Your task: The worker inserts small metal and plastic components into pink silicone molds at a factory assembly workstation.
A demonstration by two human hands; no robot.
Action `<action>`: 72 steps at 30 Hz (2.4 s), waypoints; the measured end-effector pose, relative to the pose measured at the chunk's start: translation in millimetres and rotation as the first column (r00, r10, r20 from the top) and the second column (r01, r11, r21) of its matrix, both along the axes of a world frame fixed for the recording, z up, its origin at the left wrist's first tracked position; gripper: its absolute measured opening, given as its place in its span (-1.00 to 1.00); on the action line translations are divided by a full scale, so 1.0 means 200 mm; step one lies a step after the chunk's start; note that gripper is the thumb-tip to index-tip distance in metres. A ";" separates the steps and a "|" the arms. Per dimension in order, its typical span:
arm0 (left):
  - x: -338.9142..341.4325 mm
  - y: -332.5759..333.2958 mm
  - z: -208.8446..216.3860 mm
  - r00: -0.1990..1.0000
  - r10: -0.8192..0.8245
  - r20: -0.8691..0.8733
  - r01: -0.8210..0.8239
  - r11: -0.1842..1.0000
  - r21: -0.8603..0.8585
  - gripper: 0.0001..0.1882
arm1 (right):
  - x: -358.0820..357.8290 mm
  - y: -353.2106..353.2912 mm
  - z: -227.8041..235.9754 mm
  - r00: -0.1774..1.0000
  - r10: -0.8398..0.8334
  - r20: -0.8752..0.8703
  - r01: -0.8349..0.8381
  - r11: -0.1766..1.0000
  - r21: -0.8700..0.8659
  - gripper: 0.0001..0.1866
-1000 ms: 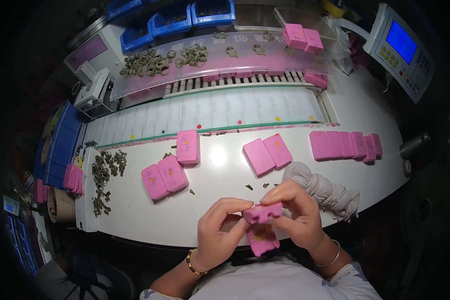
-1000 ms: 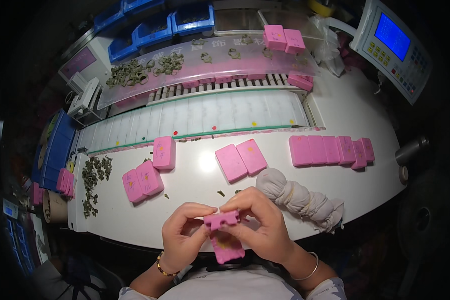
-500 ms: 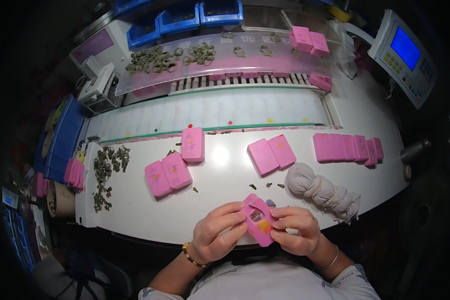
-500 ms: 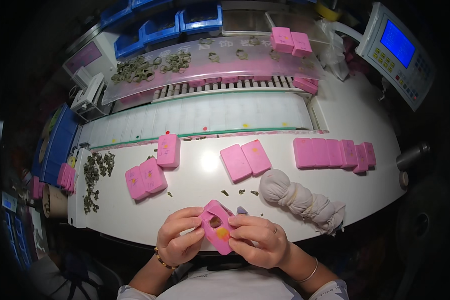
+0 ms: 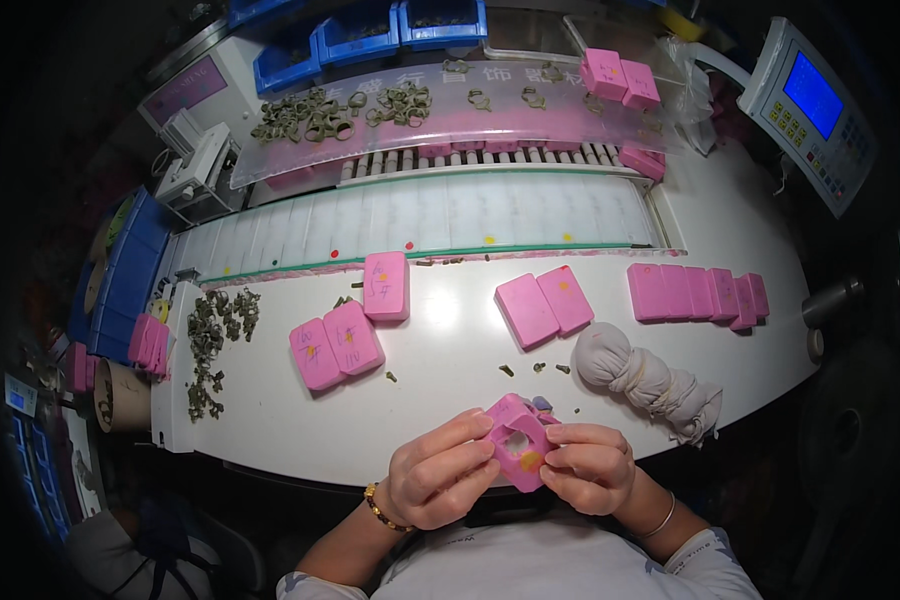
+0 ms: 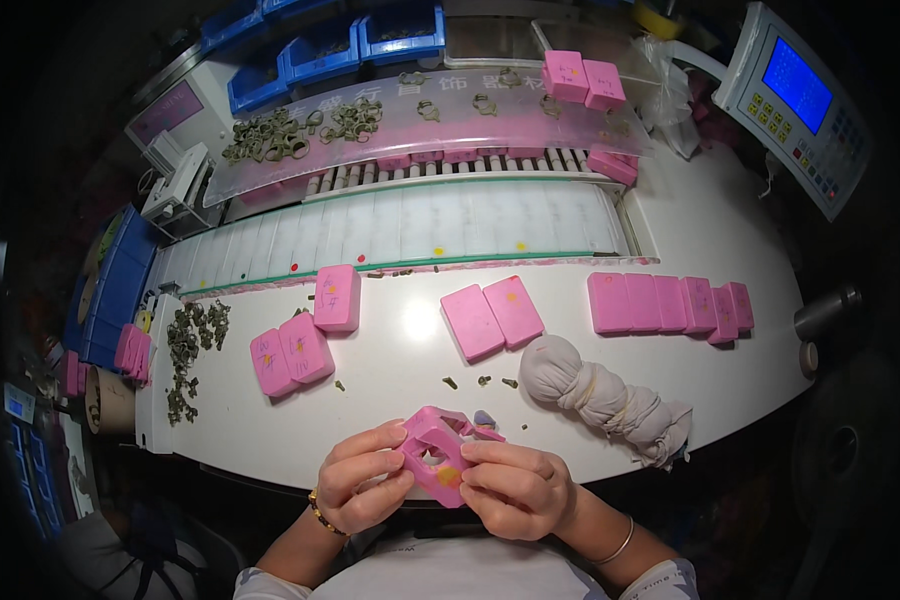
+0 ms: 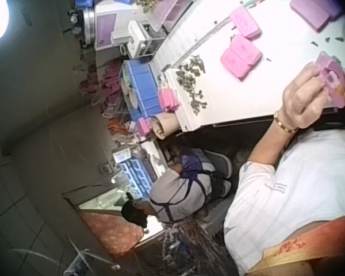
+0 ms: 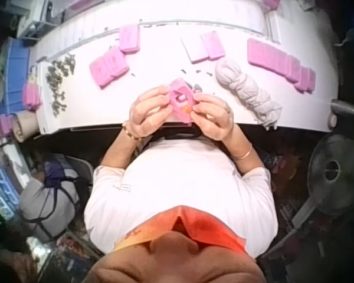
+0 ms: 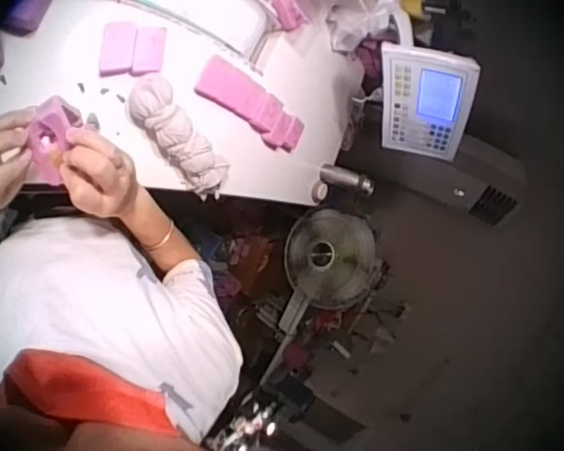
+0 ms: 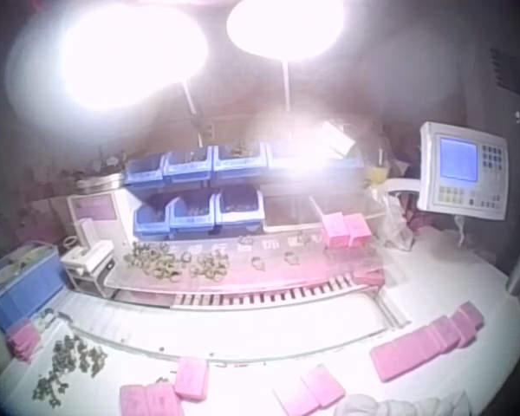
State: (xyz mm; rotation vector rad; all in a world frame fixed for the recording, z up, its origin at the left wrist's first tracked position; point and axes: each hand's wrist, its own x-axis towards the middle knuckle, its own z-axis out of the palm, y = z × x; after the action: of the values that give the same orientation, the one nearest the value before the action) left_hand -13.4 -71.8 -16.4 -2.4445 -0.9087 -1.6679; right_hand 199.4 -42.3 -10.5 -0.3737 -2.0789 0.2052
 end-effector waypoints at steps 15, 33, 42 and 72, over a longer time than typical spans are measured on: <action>0.04 -0.02 0.08 0.962 0.093 0.255 0.095 0.765 -0.637 -0.66 | -0.02 0.05 0.11 0.999 0.013 -0.032 -0.023 0.944 -0.330 -0.64; 0.08 -0.02 0.09 0.504 0.405 0.763 0.842 -0.031 -0.539 -0.62 | -0.10 0.11 0.08 0.943 -0.161 -0.292 -0.286 0.058 -0.957 -0.86; 0.10 -0.03 0.11 0.468 0.457 0.757 0.868 -0.077 -0.490 -0.60 | -0.08 0.11 0.05 0.941 -0.183 -0.284 -0.292 -0.014 -0.956 -0.86; 0.09 -0.04 0.09 0.543 0.280 0.792 0.835 -0.080 -0.544 -0.62 | -0.08 0.08 0.08 0.896 -0.253 -0.366 -0.407 -0.134 -0.903 -0.93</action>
State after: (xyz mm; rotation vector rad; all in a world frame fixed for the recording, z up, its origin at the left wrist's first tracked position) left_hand 3.6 -80.0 2.5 -2.4315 -2.7283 -3.3470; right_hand 183.0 -26.9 6.4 -0.9999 -0.9470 1.9456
